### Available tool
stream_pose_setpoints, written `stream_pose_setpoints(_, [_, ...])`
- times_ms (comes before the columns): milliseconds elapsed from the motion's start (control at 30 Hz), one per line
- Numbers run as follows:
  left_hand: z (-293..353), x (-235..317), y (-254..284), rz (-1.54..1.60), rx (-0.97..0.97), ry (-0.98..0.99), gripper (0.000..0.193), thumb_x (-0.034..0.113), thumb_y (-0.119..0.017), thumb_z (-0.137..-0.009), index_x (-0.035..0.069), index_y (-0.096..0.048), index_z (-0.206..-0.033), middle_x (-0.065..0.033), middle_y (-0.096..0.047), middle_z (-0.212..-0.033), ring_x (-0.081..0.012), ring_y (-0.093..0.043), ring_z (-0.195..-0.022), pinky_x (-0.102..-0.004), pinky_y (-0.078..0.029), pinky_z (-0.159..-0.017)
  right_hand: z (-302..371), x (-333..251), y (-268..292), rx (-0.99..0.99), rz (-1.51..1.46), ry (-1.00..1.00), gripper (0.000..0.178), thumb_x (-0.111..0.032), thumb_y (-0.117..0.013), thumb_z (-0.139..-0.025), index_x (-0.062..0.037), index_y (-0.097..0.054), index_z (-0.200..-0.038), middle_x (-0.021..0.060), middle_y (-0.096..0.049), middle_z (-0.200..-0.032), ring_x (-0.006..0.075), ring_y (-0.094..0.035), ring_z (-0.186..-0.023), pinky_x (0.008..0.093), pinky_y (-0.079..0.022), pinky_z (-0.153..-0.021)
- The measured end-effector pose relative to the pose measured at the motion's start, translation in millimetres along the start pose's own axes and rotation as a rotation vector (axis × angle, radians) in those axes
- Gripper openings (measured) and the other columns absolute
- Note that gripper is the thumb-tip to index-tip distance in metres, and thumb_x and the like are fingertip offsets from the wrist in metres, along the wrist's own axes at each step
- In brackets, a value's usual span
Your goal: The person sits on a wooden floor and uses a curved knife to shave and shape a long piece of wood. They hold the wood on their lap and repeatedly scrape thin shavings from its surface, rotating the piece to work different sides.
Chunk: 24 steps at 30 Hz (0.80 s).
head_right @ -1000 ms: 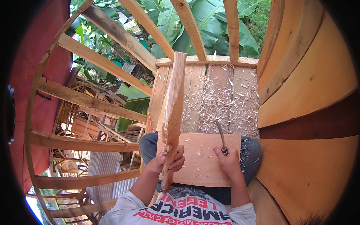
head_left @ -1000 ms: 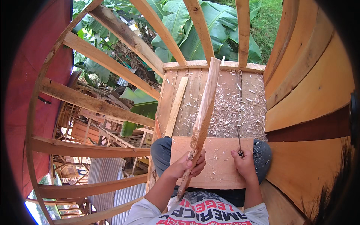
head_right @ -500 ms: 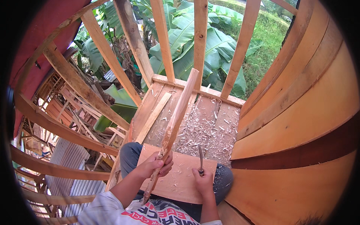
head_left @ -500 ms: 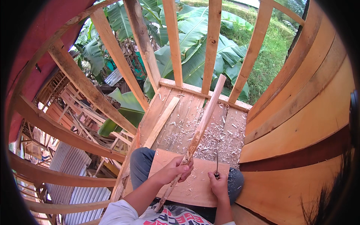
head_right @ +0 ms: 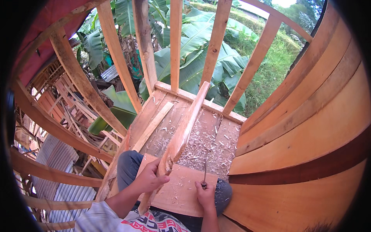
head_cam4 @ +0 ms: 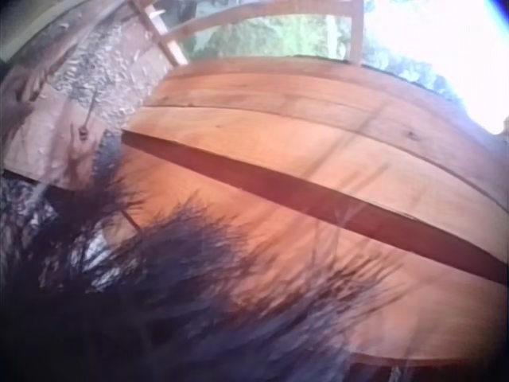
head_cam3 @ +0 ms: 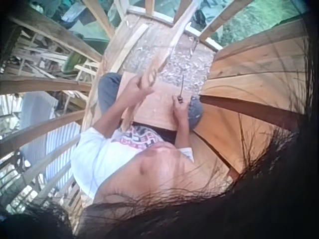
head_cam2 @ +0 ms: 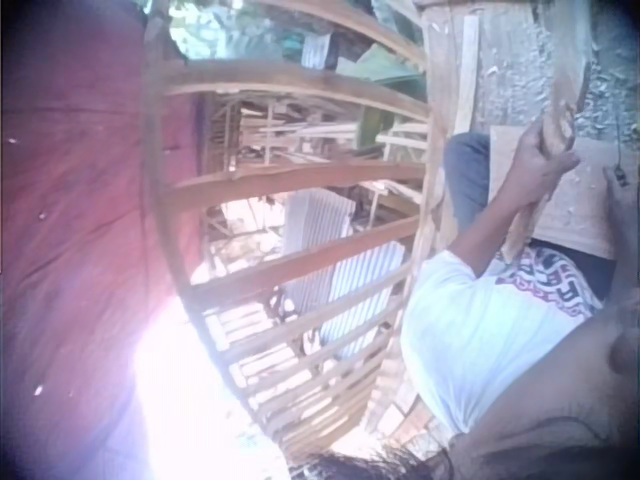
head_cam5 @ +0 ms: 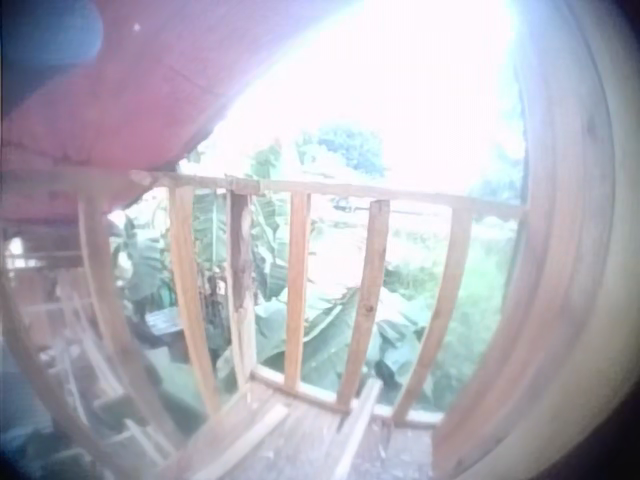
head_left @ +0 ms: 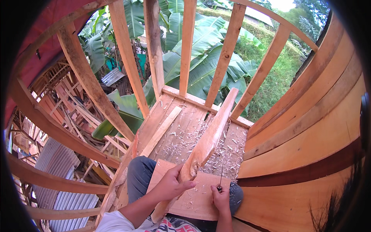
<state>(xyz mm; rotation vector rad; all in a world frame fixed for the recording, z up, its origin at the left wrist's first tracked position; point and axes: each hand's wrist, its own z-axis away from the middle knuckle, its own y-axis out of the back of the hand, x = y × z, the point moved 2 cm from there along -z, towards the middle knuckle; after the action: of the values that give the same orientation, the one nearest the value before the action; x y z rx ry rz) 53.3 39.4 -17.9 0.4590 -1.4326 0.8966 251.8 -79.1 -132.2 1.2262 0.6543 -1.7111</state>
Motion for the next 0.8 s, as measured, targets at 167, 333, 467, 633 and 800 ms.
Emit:
stream_pose_setpoints(167, [1.8,1.0,5.5,0.011,-0.027,-0.018,0.058,0.014,-0.074,-0.081,-0.002,-0.044,-0.128,-0.0041,-0.059,-0.107,-0.0081,-0.054,-0.096,-0.0249,-0.046,-0.084,-6.2,5.0,2.2,-0.031,0.032,0.007,0.023,-0.016,-0.062,-0.089,-0.0065,-0.051,-0.071,-0.0015,-0.046,-0.048,0.0069,-0.042,-0.035,0.0238,-0.034,-0.032])
stream_pose_setpoints(333, [3.9,3.8,7.9,0.015,0.003,-0.011,0.059,0.014,-0.076,-0.079,-0.002,-0.044,-0.126,-0.0044,-0.059,-0.108,-0.0082,-0.054,-0.097,-0.0251,-0.046,-0.085,-4.8,1.1,1.0,-0.035,0.019,-0.025,0.023,-0.017,-0.062,-0.089,-0.006,-0.053,-0.07,-0.0034,-0.047,-0.049,0.0055,-0.042,-0.036,0.0233,-0.032,-0.033])
stream_pose_setpoints(467, [6.6,5.5,8.9,0.027,0.014,-0.005,0.059,0.014,-0.076,-0.079,-0.002,-0.045,-0.126,-0.0049,-0.059,-0.109,-0.0086,-0.054,-0.098,-0.0251,-0.046,-0.086,-4.7,-2.5,-0.2,-0.033,0.017,-0.029,0.023,-0.017,-0.062,-0.089,-0.0055,-0.055,-0.07,-0.0036,-0.048,-0.049,0.0054,-0.043,-0.036,0.023,-0.031,-0.033])
stream_pose_setpoints(633, [7.9,6.2,6.5,0.04,0.034,0.013,0.063,0.014,-0.079,-0.075,-0.003,-0.045,-0.126,-0.0054,-0.058,-0.11,-0.0091,-0.054,-0.1,-0.0254,-0.045,-0.088,-4.3,-4.0,0.2,-0.035,0.008,-0.034,0.023,-0.017,-0.062,-0.089,-0.0048,-0.055,-0.071,-0.0033,-0.048,-0.049,0.0054,-0.043,-0.036,0.0228,-0.031,-0.033])
stream_pose_setpoints(800, [9.4,10.1,4.9,-0.06,0.045,-0.017,0.068,0.015,-0.082,-0.071,-0.003,-0.046,-0.125,-0.0074,-0.06,-0.11,-0.0103,-0.056,-0.1,-0.0262,-0.046,-0.088,-3.2,-5.9,-0.7,-0.024,0.02,-0.027,0.023,-0.017,-0.063,-0.088,-0.0046,-0.056,-0.071,-0.0034,-0.048,-0.049,0.0052,-0.043,-0.036,0.0227,-0.031,-0.034])
